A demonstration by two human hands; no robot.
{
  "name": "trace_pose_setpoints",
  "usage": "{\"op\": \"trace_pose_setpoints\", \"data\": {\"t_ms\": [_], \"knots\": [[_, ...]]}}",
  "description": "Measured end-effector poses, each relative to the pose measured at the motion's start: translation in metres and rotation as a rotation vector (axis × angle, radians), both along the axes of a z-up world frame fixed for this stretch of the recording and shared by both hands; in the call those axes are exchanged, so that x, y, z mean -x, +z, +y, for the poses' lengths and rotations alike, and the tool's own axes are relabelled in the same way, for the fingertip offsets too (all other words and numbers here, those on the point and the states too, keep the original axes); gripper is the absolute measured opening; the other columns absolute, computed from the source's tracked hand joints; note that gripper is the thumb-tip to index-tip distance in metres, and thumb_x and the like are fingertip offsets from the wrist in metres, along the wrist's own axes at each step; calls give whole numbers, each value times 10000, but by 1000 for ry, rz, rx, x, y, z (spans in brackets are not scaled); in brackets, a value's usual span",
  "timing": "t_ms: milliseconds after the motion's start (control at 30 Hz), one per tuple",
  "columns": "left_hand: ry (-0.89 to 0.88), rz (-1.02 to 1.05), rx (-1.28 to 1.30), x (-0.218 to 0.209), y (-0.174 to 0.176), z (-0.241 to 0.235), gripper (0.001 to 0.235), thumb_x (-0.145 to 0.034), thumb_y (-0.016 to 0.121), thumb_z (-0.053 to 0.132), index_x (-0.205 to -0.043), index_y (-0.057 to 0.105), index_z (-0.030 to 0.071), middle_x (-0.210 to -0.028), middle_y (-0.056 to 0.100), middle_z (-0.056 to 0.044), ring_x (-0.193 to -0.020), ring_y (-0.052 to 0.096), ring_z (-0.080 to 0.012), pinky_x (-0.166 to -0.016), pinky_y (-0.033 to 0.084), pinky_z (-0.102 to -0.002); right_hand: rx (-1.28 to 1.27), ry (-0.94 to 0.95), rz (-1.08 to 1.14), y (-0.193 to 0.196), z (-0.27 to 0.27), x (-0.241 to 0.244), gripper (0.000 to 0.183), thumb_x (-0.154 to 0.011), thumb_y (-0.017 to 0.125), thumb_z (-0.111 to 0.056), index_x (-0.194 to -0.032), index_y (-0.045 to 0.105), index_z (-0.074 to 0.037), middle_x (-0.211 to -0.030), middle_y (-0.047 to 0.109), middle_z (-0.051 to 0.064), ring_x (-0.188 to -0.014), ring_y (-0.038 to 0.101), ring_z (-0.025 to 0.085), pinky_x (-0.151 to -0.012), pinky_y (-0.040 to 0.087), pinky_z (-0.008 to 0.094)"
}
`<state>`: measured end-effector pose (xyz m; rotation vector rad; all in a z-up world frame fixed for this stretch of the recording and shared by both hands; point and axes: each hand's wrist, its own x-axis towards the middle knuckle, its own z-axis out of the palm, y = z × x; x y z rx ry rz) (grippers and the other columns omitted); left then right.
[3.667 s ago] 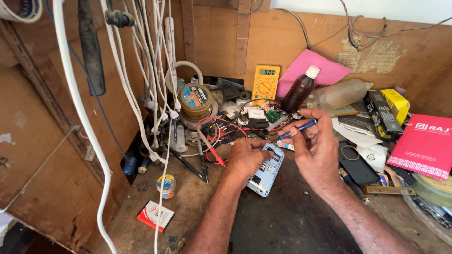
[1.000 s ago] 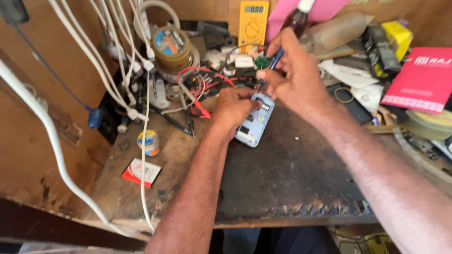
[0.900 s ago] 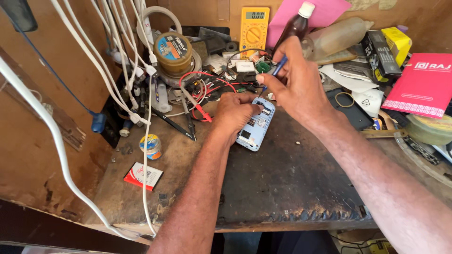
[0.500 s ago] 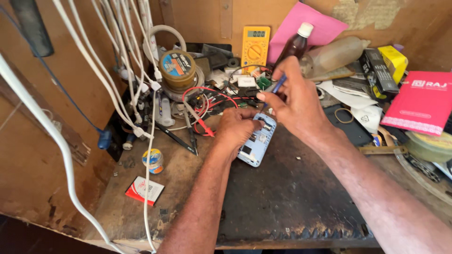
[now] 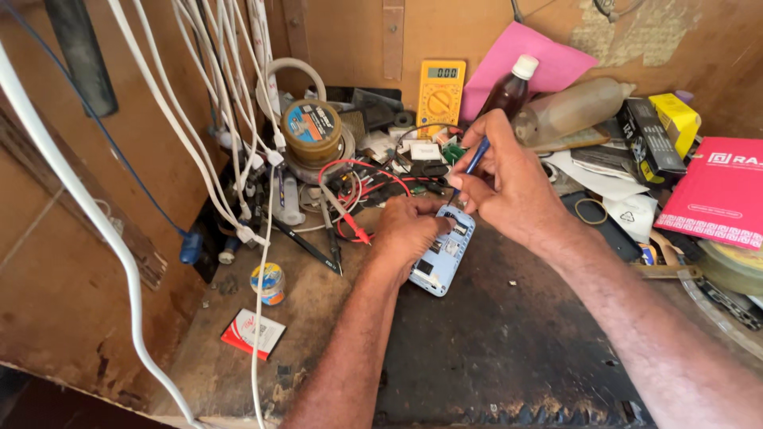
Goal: The person uses a small screwdriver to remove screws from a disassembled mobile phone and then applies a substance from a tube onto the phone's internal components. The person continues to manipulate the phone and apply the substance throughout the clip.
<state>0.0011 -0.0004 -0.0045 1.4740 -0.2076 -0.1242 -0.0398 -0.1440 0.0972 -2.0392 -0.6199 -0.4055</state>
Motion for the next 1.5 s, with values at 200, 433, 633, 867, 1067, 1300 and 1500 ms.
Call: {"op": "trace_pose_setpoints", "data": {"t_ms": [200, 433, 633, 867, 1067, 1300, 1500], "knots": [[7, -17, -28, 1, 0, -2, 247, -777, 734, 15, -1013, 798, -18, -775, 759, -78, -619, 672, -143, -549, 532, -308, 6, -80, 19, -3, 3, -1, 365, -899, 671, 98, -1125, 437, -68, -759, 568, 43, -597, 566, 104, -479, 443, 274], [1, -16, 6, 0, -4, 0, 243, -781, 736, -1, -1014, 787, -47, -785, 760, -97, -619, 685, -147, -543, 540, -317, -27, -6, 24, -3, 0, -2, 394, -886, 630, 123, -1142, 410, -81, -820, 586, 8, -639, 579, 91, -507, 465, 266], [-2, -23, 4, -3, -3, -2, 239, -779, 741, -3, -1009, 788, -43, -788, 763, -95, -616, 680, -147, -536, 534, -323, -19, -68, 78, -4, 4, -3, 373, -912, 664, 95, -1139, 424, -77, -768, 604, 63, -591, 589, 114, -466, 462, 282], [6, -16, -2, -3, 0, -2, 253, -776, 730, -2, -1021, 792, -21, -779, 762, -90, -609, 676, -146, -535, 529, -318, -51, -50, 31, -7, 3, 0, 399, -928, 659, 101, -1154, 378, -69, -841, 571, 64, -593, 597, 113, -462, 491, 269], [10, -10, -50, 4, -2, 0, 236, -778, 736, -4, -1004, 796, -26, -767, 748, -88, -609, 657, -145, -535, 516, -319, -12, -93, 95, -4, 5, -3, 392, -910, 635, 109, -1157, 401, -86, -809, 607, 68, -565, 593, 127, -433, 485, 294], [-15, -32, 6, 4, 1, 0, 243, -765, 731, -31, -1001, 787, -36, -782, 758, -73, -631, 675, -129, -553, 528, -310, 58, -132, -14, -4, 3, 3, 389, -941, 682, 74, -1151, 390, -73, -773, 597, 90, -580, 619, 120, -448, 462, 279], [-1, -20, -11, 1, -2, -1, 211, -778, 737, -24, -980, 788, -58, -755, 733, -87, -595, 648, -145, -520, 508, -326, -51, -34, 60, -6, 3, -2, 377, -921, 608, 140, -1155, 407, -76, -816, 619, 67, -593, 617, 101, -441, 516, 262]]}}
